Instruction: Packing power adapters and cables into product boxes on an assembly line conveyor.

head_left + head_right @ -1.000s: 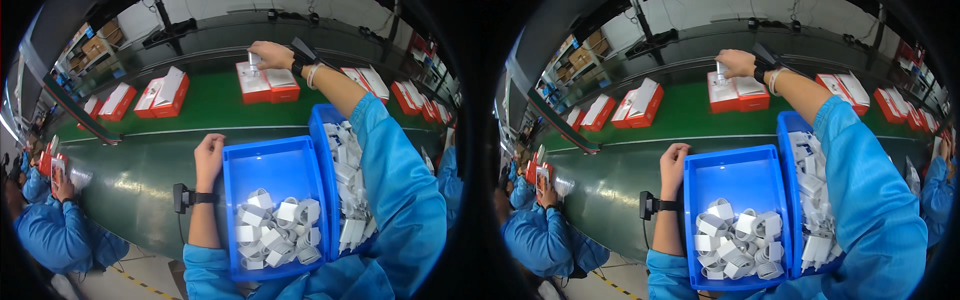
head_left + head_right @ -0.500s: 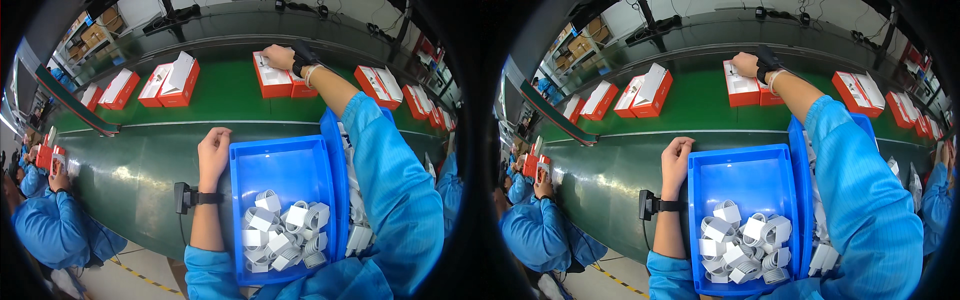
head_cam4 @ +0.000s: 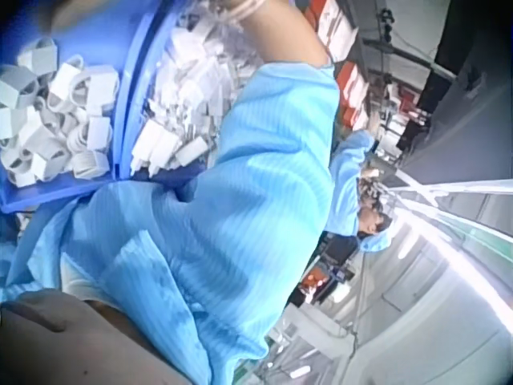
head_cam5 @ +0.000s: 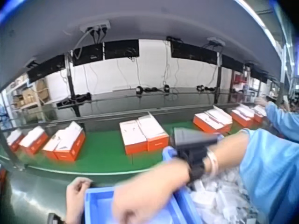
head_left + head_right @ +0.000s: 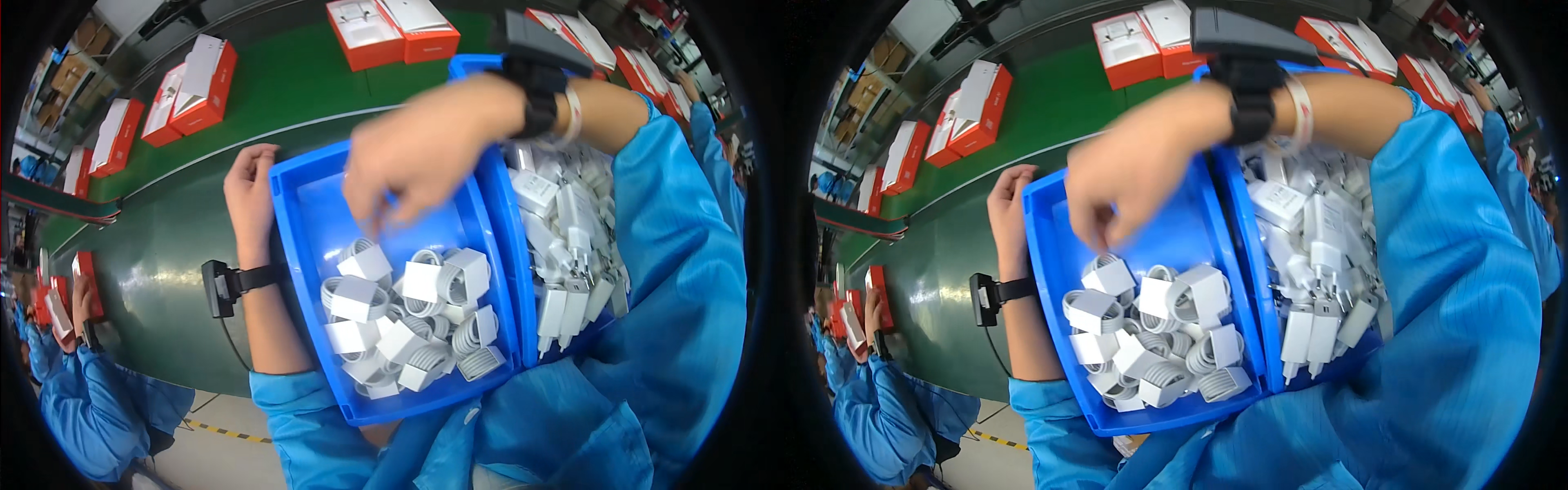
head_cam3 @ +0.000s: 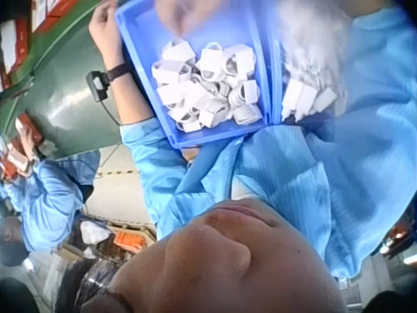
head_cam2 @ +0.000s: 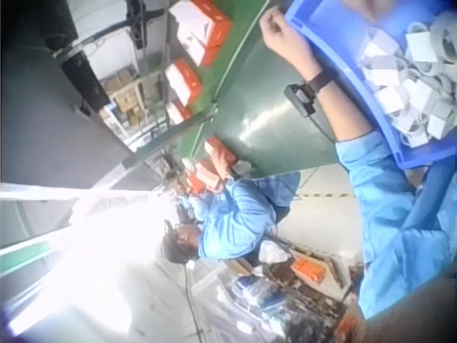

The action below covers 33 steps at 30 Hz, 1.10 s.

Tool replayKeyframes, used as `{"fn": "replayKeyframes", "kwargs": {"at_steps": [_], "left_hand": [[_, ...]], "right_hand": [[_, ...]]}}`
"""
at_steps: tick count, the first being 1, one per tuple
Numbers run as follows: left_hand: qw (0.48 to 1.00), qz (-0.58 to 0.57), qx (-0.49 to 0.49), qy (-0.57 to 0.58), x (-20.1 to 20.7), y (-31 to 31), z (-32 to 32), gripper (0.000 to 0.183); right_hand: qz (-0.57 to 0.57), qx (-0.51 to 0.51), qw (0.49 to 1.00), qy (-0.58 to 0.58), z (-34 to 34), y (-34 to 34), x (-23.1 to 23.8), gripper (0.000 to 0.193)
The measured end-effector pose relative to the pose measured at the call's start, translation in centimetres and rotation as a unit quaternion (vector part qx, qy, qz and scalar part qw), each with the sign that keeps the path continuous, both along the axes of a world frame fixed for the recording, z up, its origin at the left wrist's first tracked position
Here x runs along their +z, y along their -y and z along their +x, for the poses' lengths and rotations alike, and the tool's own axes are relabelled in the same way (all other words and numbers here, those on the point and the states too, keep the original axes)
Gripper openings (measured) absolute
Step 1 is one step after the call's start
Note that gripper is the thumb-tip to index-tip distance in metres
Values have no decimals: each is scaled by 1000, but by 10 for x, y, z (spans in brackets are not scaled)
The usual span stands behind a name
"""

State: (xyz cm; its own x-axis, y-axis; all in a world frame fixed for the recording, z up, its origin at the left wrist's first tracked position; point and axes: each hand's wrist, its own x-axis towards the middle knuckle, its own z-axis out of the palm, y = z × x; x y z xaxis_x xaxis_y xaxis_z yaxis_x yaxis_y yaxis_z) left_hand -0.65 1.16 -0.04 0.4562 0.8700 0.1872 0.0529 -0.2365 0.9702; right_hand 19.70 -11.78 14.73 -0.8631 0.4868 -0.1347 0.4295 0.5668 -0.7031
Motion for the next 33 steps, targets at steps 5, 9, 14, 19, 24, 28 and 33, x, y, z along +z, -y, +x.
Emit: {"fn": "replayKeyframes", "kwargs": {"at_steps": [5, 9, 14, 19, 24, 28, 33], "left_hand": [[1000, -4, -9, -26, 4, 7, 8, 18], [999, 6, -6, -45, 6, 9, 5, 19], [999, 18, -9, -48, 0, 11, -1, 19], [999, -3, 0, -43, 10, 15, 0, 17], [999, -6, 11, -47, 13, 16, -1, 16], [999, 14, 6, -29, 12, 14, 1, 16], [999, 7, 2, -33, 12, 12, 2, 16]], "right_hand": [[-14, 17, 999, 40, -6, 56, -11, 33], [-67, -36, 992, 103, -8, 64, -8, 45], [-199, 15, 970, 141, -13, 46, -19, 48], [-174, 23, 984, 41, -11, 41, -19, 38], [-168, 61, 982, 58, -14, 48, -26, 48], [-149, 62, 977, 139, -16, 47, -12, 56], [-76, -42, 992, 96, 5, 24, 1, 54]]}}
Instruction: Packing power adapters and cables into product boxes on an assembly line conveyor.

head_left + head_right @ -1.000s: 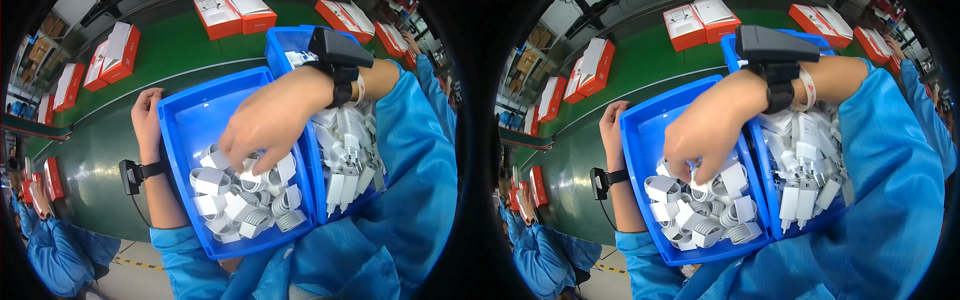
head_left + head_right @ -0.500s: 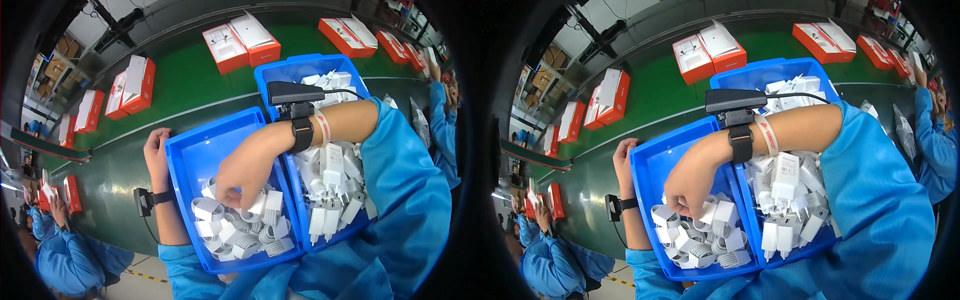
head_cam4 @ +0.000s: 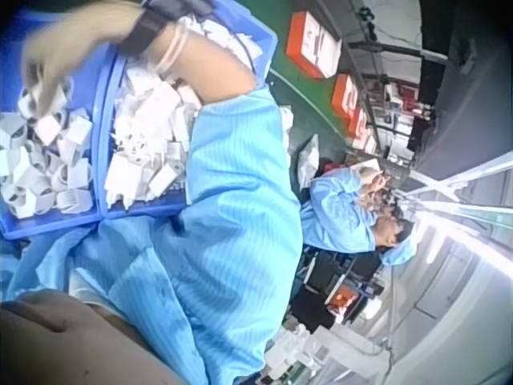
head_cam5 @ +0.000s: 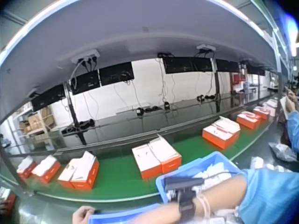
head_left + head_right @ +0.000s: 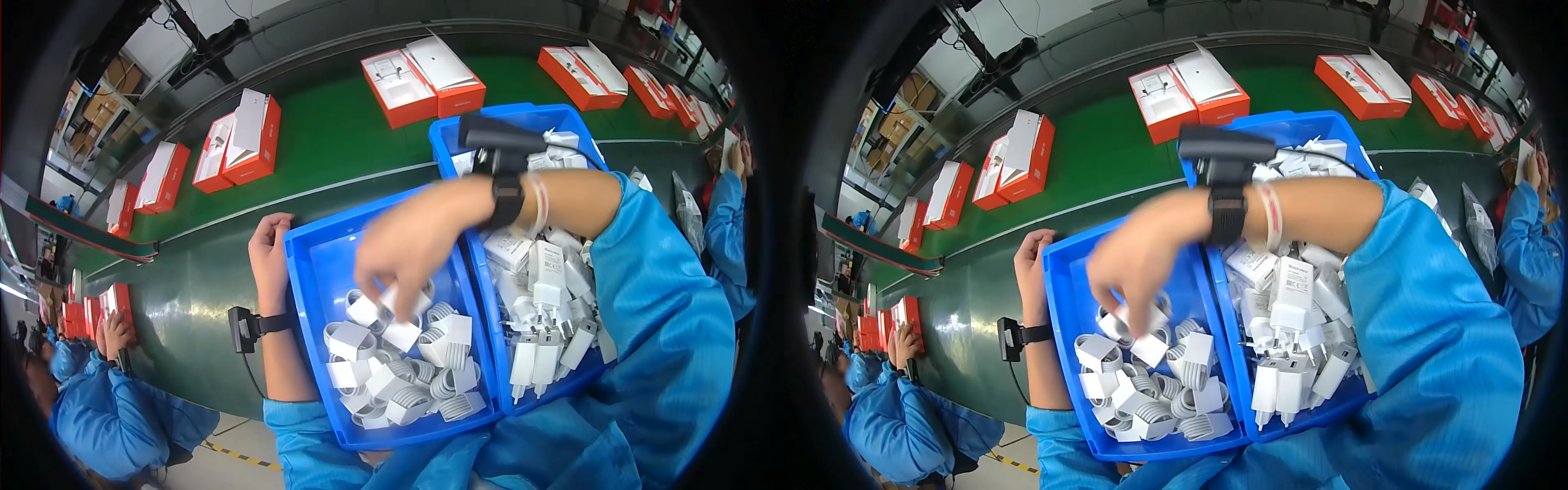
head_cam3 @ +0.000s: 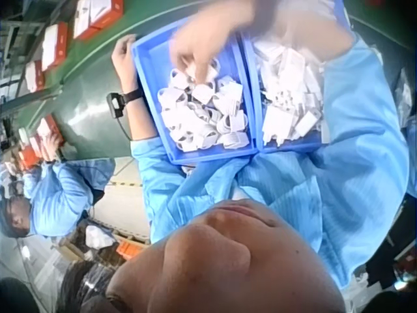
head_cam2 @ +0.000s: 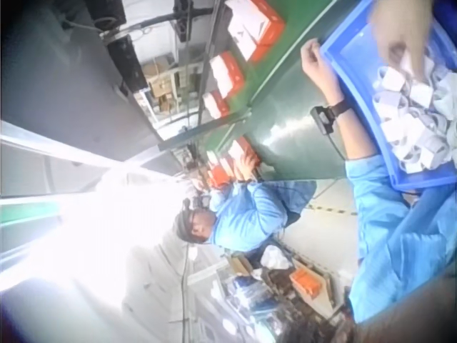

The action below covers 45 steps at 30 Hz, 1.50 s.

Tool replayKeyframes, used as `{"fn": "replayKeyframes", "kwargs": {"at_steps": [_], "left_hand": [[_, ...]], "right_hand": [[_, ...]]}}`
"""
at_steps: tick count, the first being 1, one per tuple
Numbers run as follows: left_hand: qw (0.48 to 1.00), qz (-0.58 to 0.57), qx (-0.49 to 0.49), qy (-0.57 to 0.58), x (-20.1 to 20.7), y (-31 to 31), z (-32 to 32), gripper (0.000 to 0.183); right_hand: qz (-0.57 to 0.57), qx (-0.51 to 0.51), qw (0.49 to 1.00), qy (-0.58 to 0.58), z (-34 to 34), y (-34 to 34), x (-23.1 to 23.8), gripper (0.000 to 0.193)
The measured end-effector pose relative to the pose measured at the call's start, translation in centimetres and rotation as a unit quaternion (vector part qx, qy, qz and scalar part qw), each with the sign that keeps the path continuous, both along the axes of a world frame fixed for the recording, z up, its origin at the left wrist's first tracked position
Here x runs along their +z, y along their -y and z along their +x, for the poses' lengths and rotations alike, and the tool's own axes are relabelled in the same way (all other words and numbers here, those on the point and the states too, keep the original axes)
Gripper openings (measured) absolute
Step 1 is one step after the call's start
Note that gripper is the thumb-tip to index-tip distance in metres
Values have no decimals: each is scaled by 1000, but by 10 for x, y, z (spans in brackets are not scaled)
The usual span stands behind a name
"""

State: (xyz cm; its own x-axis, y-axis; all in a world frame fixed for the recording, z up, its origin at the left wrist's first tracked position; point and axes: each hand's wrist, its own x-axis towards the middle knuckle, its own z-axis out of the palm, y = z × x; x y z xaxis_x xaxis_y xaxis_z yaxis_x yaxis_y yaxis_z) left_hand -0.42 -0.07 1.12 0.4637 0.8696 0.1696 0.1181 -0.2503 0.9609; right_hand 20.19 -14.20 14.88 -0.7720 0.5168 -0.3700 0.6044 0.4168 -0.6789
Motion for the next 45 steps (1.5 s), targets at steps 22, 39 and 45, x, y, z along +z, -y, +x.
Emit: {"fn": "replayKeyframes", "kwargs": {"at_steps": [22, 39, 45], "left_hand": [[1000, -15, 4, 0, -2, 1, -5, 16], [1000, 1, -18, 7, -3, 1, 1, 16], [1000, 7, -27, 12, -12, -6, -13, 16]], "right_hand": [[233, -575, 760, 193, 212, -78, -45, 29], [345, -537, 684, 353, 213, -62, -48, 18], [352, -336, 848, 210, 165, -15, 40, 23]]}}
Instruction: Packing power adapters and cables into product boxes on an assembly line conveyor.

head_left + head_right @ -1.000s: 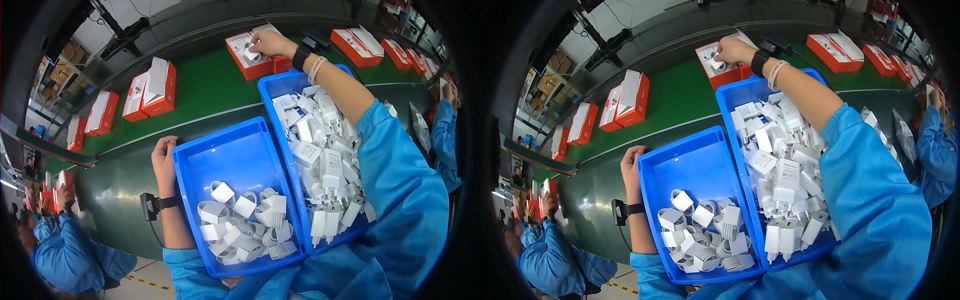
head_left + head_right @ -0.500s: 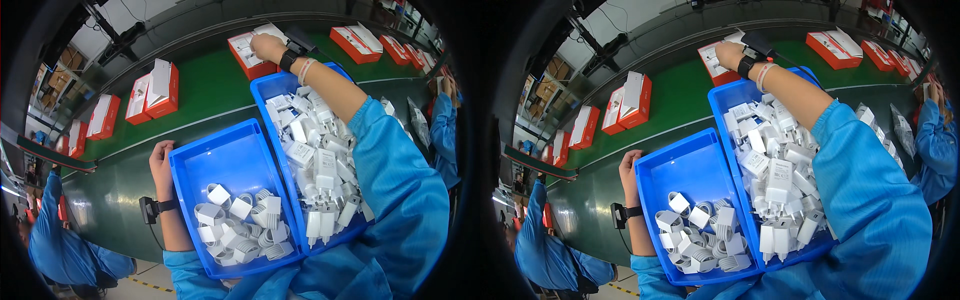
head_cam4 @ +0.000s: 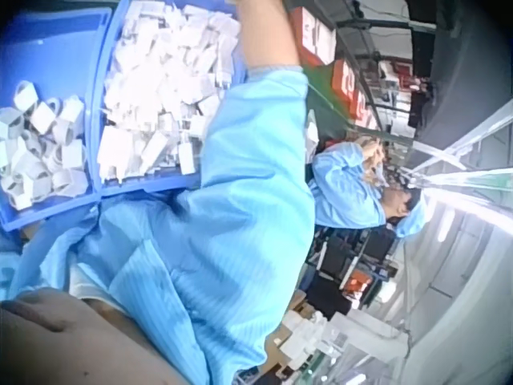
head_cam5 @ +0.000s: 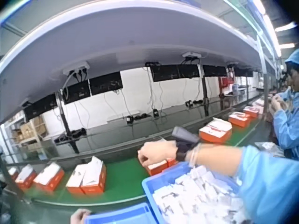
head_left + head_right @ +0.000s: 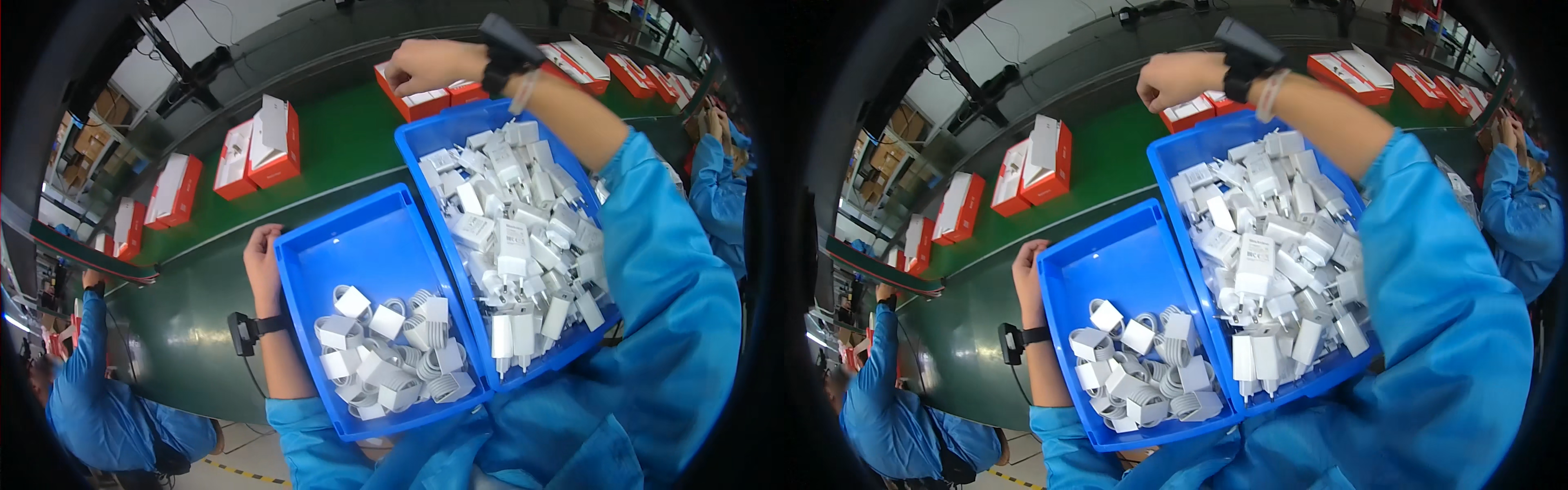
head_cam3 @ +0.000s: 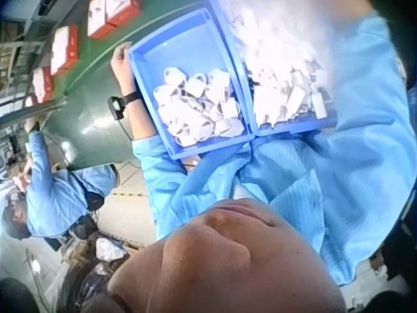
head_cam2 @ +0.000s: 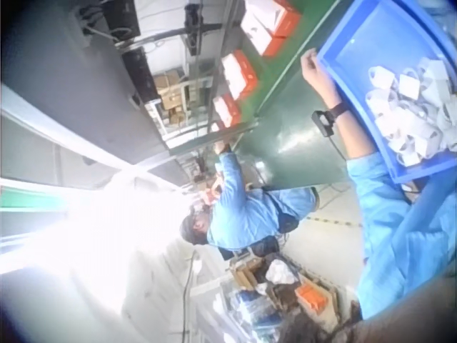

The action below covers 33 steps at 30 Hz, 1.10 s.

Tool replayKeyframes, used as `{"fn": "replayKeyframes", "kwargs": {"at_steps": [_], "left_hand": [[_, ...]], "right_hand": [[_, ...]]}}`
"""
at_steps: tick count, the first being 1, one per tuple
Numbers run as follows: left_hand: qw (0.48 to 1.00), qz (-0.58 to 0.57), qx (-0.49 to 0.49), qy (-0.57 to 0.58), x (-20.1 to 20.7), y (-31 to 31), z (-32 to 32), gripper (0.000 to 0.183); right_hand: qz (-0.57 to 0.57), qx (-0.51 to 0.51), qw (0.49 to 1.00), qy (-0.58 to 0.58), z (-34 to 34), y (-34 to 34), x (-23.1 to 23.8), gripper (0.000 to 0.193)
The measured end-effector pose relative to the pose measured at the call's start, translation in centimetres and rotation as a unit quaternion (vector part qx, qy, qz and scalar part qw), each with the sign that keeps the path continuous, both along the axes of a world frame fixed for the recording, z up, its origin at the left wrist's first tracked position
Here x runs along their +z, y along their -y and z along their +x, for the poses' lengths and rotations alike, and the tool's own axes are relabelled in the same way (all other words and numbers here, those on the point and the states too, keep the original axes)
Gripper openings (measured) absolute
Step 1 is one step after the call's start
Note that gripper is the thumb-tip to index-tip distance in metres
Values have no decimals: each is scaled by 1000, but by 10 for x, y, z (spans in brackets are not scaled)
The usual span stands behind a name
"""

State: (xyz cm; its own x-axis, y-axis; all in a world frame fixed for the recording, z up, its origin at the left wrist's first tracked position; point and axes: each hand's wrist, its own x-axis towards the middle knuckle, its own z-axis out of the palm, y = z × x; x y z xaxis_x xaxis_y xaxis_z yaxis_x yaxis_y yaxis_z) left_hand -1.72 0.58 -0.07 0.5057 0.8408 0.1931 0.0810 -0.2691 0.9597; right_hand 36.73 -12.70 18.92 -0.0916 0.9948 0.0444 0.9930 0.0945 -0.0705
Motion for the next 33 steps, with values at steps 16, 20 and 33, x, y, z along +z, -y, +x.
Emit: {"fn": "replayKeyframes", "kwargs": {"at_steps": [16, 20, 33], "left_hand": [[1000, 8, 0, 1, -6, -3, 5, 17], [1000, 22, 5, 2, -5, -2, 8, 17], [999, 43, 18, -27, 1, 2, 9, 18]], "right_hand": [[-309, -1, 948, 79, -17, 118, 11, 53], [-302, 4, 945, 121, -31, 119, 18, 58], [-75, 160, 976, 126, -67, 47, 68, 55]]}}
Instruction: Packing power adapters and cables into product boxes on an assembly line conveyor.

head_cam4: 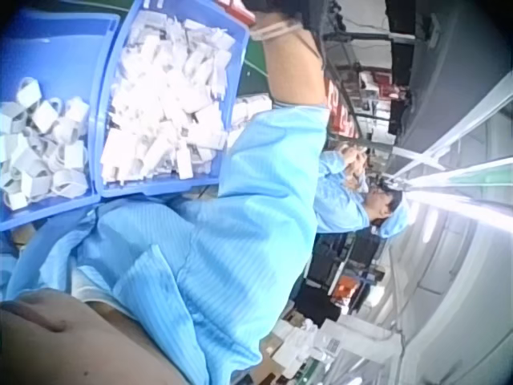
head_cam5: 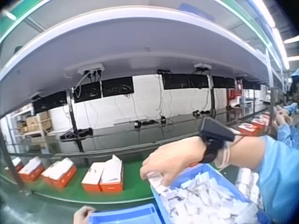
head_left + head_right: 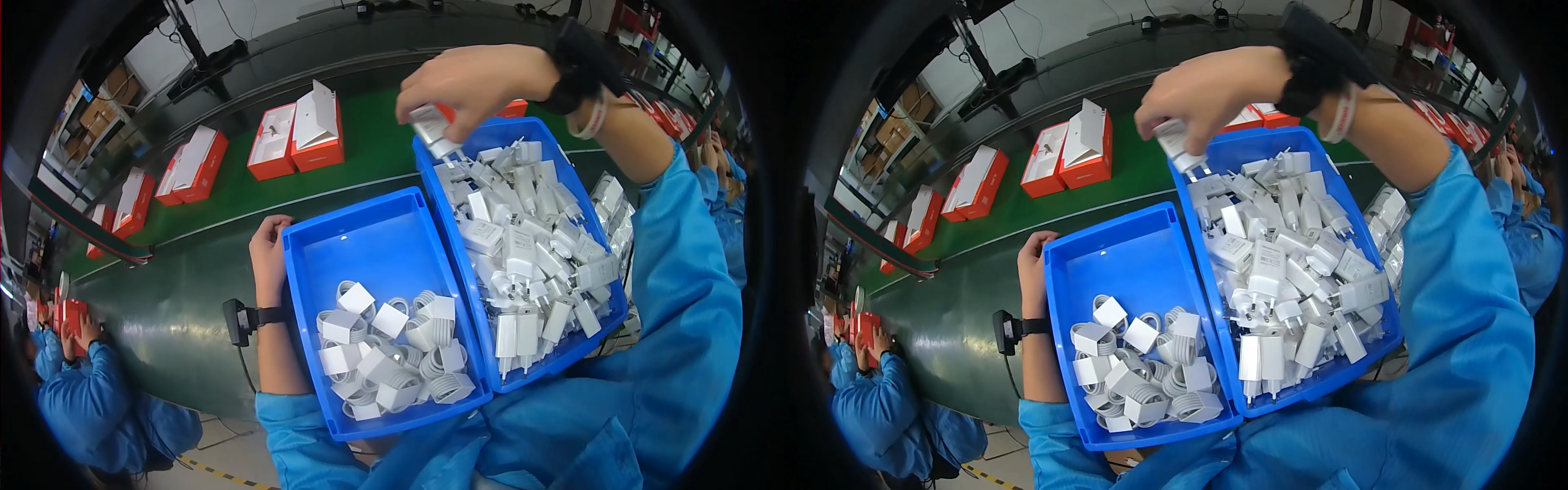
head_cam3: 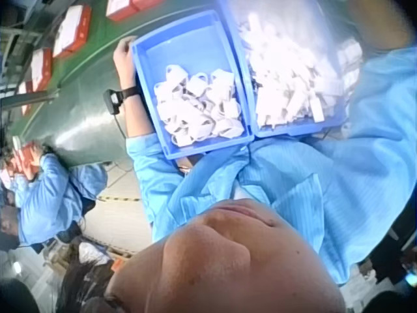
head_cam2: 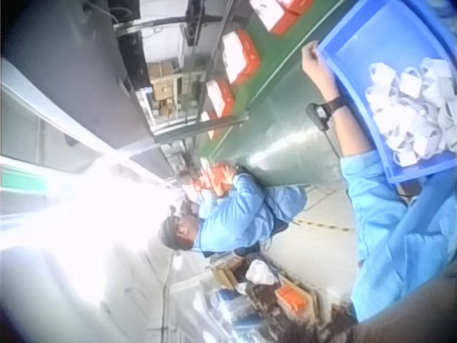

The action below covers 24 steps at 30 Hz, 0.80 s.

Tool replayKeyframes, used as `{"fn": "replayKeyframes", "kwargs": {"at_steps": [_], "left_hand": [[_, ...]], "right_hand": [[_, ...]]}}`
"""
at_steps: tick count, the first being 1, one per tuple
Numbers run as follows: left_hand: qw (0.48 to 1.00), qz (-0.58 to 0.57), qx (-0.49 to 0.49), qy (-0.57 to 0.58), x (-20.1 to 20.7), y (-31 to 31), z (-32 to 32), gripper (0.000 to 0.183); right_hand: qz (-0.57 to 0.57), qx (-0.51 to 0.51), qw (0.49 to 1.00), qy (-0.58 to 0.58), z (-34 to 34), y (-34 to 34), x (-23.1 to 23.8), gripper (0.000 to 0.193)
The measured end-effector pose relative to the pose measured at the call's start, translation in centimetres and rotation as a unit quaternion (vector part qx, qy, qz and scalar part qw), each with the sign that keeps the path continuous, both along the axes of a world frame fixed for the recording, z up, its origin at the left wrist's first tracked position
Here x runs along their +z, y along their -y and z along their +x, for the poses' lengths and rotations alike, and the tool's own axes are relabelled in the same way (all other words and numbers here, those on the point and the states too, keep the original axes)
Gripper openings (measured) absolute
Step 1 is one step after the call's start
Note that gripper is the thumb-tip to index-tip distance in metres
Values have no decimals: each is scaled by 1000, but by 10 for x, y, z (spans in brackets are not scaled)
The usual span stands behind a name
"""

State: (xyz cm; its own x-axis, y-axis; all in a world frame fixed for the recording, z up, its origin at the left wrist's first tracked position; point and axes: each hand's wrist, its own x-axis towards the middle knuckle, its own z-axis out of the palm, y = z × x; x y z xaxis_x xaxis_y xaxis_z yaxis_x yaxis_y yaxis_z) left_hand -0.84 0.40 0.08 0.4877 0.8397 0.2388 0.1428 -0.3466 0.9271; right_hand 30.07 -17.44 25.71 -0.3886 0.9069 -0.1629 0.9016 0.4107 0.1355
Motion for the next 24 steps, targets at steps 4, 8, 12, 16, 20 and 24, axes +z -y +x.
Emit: {"fn": "replayKeyframes", "kwargs": {"at_steps": [4, 8, 12, 16, 20, 24], "left_hand": [[1000, 2, 9, 8, 3, 5, -1, 17], [1000, 21, 17, 11, 6, 5, -2, 16], [1000, 19, 6, -4, 4, 4, -3, 15], [999, 33, 33, 0, 4, 6, 0, 14], [998, 41, 42, -2, 8, 7, 2, 15], [998, 32, 43, -41, 7, 6, 2, 15]], "right_hand": [[104, 29, 994, -13, -14, -65, -25, 57], [135, 7, 988, -71, -31, -123, -37, 64], [211, -24, 969, -122, -33, -179, -65, 65], [272, -107, 951, -97, -27, -220, -97, 62], [300, -141, 937, -107, -24, -242, -118, 59], [302, -139, 935, -120, -15, -256, -135, 55]]}}
